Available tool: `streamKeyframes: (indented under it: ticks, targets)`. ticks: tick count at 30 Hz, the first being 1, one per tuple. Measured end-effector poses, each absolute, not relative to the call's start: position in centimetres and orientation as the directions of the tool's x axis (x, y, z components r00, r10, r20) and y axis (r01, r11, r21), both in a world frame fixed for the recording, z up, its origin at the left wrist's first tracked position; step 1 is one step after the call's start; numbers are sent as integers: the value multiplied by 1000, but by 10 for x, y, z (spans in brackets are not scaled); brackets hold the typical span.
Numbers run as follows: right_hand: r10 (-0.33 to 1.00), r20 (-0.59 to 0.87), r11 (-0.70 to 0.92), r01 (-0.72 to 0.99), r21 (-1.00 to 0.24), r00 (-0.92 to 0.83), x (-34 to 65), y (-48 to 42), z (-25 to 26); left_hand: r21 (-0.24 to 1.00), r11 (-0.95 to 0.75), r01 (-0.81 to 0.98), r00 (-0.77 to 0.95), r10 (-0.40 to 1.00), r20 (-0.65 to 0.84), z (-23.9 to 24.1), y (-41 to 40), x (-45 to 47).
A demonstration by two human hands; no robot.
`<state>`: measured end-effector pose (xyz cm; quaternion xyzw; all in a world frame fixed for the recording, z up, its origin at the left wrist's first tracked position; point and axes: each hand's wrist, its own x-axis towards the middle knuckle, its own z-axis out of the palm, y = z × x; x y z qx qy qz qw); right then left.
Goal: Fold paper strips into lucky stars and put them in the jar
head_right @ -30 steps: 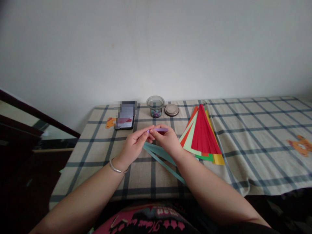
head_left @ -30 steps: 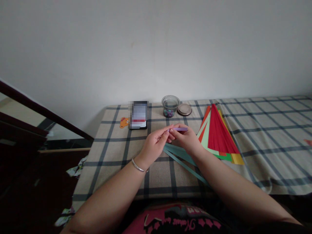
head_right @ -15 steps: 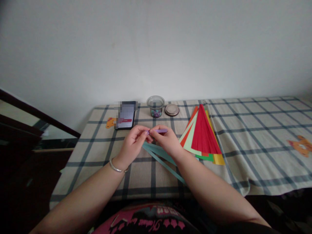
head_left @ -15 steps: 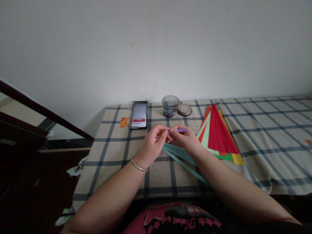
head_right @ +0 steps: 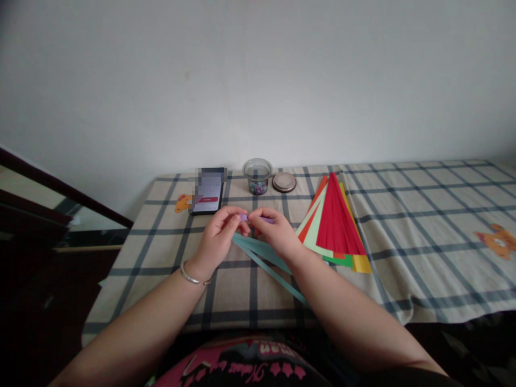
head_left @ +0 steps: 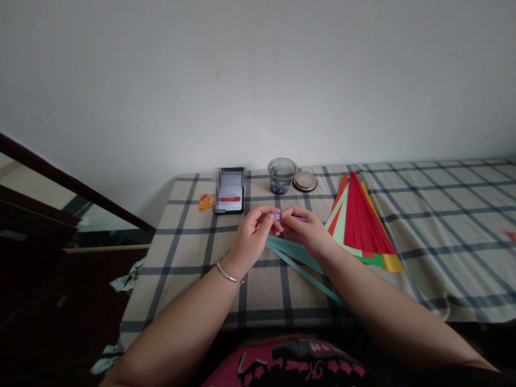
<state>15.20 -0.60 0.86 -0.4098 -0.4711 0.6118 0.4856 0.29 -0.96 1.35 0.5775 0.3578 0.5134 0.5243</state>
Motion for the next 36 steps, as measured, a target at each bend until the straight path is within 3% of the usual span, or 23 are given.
streamKeyframes:
  ticks: [13, 24, 36]
  targets:
    - [986, -31, -57, -160, -985, -163, 152, -7, 9, 968, -216, -132, 243, 939, 242, 15, -10, 3]
    - [961, -7, -98, -321, -942, -275, 150, -8, 9, 933, 24, -358, 344, 933, 108, 11, -7, 4]
    - [944, 47, -85, -377, -922, -328, 150, -7, 6, 961, 15, -276, 405, 908, 102, 4, -5, 2]
